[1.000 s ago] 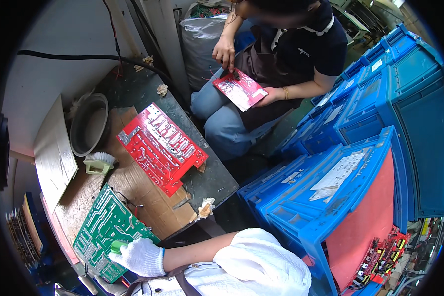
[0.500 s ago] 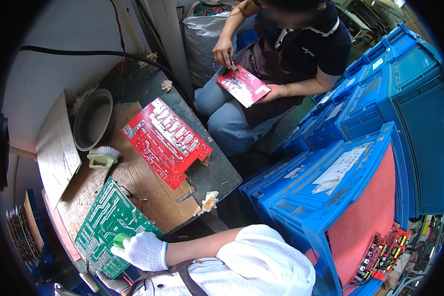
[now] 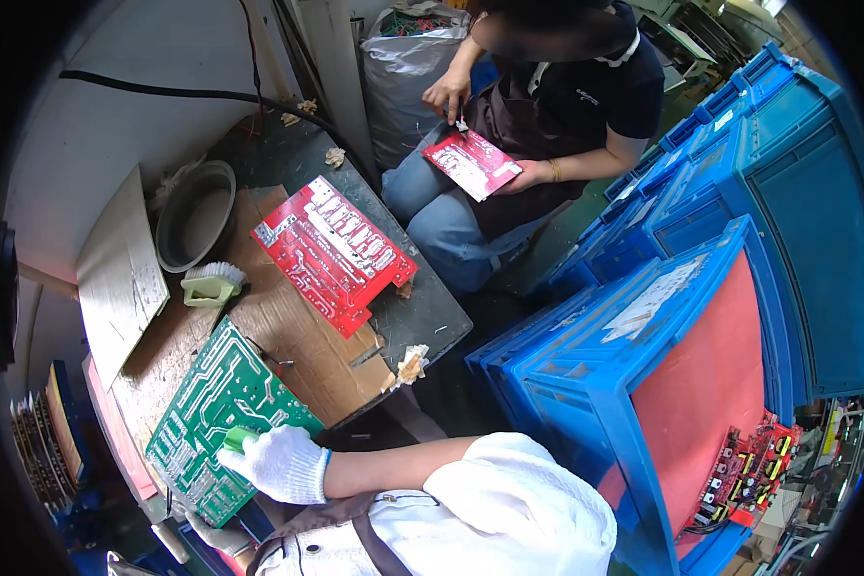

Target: Scrubbing a printed circuit board with a sponge to clean it and inspecting the components.

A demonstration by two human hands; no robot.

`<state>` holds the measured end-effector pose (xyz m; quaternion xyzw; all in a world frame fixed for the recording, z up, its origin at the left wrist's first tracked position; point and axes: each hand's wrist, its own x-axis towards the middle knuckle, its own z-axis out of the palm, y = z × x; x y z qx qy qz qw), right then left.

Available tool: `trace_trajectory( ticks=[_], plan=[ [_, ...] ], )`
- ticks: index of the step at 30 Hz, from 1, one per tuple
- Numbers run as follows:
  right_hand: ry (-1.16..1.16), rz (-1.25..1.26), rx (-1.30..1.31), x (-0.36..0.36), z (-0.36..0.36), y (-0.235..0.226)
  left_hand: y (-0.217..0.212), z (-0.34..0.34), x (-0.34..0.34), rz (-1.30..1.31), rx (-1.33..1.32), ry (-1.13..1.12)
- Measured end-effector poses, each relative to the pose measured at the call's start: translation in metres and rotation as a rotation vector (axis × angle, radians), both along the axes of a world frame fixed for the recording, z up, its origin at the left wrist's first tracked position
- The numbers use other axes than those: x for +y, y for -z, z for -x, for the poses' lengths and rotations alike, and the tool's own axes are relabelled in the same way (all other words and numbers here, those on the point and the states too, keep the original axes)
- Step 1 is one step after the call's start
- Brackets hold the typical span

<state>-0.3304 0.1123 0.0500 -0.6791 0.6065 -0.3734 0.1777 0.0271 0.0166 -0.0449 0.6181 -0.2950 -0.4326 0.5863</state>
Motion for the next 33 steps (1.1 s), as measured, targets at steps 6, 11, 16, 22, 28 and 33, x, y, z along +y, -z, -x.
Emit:
trace_trajectory(
  ticks=[6,11,16,22,28,33],
  plan=[
    [0.001,0.001,0.013,0.000,-0.002,-0.002,-0.022,0.040,0.004,-0.039,0.100,-0.096],
    [0.004,-0.018,0.041,0.001,-0.003,0.002,0.012,-0.005,-0.004,-0.023,0.055,-0.054],
    [0.002,0.022,-0.007,0.000,-0.004,0.005,0.020,-0.005,0.000,-0.039,0.058,-0.039],
    [-0.040,-0.029,-0.005,0.000,0.005,-0.001,0.027,-0.013,0.000,-0.055,0.065,-0.015],
    [-0.041,-0.018,-0.008,0.001,0.007,-0.001,0.041,-0.065,-0.005,-0.064,0.072,0.012],
    [-0.047,-0.019,-0.002,0.001,0.006,-0.001,0.037,-0.068,-0.008,-0.070,0.073,0.036]
  ],
)
